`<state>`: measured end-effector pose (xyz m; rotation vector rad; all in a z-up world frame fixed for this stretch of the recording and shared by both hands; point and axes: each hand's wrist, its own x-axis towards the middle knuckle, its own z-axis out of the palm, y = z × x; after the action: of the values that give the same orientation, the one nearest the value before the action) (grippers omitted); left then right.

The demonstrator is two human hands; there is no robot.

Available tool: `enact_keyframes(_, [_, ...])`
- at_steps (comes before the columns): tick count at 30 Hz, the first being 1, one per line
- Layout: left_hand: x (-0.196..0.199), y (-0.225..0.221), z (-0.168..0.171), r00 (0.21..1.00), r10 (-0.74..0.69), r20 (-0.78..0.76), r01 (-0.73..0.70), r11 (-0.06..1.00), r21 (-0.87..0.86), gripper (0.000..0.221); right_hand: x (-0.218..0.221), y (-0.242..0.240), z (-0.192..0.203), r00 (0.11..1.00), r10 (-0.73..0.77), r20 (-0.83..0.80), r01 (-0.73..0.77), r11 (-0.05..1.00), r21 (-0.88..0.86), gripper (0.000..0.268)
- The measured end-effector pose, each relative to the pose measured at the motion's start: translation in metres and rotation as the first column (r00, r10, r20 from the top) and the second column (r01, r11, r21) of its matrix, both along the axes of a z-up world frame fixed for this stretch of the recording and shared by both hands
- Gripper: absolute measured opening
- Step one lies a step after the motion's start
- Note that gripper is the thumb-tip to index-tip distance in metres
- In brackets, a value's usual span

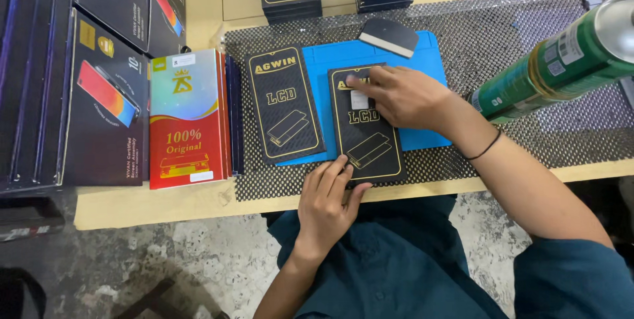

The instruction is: The person wipes the surfaces of mobile phone screens and components with a cloth, handling them one at a time and removing protective films before placing them back into packaging.

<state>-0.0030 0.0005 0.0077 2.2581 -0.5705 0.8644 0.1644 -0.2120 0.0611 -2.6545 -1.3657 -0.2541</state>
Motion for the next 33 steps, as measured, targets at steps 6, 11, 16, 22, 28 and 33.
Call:
enact_keyframes(6, [0.000,0.001,0.002,0.998,-0.015,-0.062,0.015,1.000,-0.005,0.039,0.012,-0.007,0.003,0.904,-0.084,-0.419,0.304,0.815,0.494,0.026])
enact_keyframes(11, [0.002,0.001,-0.002,0.999,-0.009,-0.033,0.009,1.000,0.011,0.040,0.003,-0.009,0.021,0.900,0.158,-0.407,-0.004,0.935,0.354,0.018])
enact_keyframes(16, [0.001,0.000,-0.007,1.000,0.004,-0.023,-0.004,1.000,0.002,0.040,0.017,-0.029,-0.004,0.962,-0.037,-0.272,0.112,0.957,0.268,0.012])
enact_keyframes(22, [0.005,-0.001,-0.004,1.000,-0.008,-0.019,0.008,1.000,-0.012,0.040,0.008,-0.018,0.018,0.841,-0.027,-0.540,0.154,0.969,0.192,0.010])
enact_keyframes(28, [0.004,0.001,0.001,1.000,-0.023,-0.018,0.023,1.000,-0.015,0.040,-0.013,-0.018,0.025,0.767,-0.188,-0.613,0.277,0.960,0.052,0.004])
enact_keyframes(33, [0.003,-0.002,-0.002,1.000,-0.023,-0.016,0.023,0.999,-0.023,0.040,0.024,-0.029,-0.014,0.877,-0.192,-0.440,0.318,0.919,0.232,0.003])
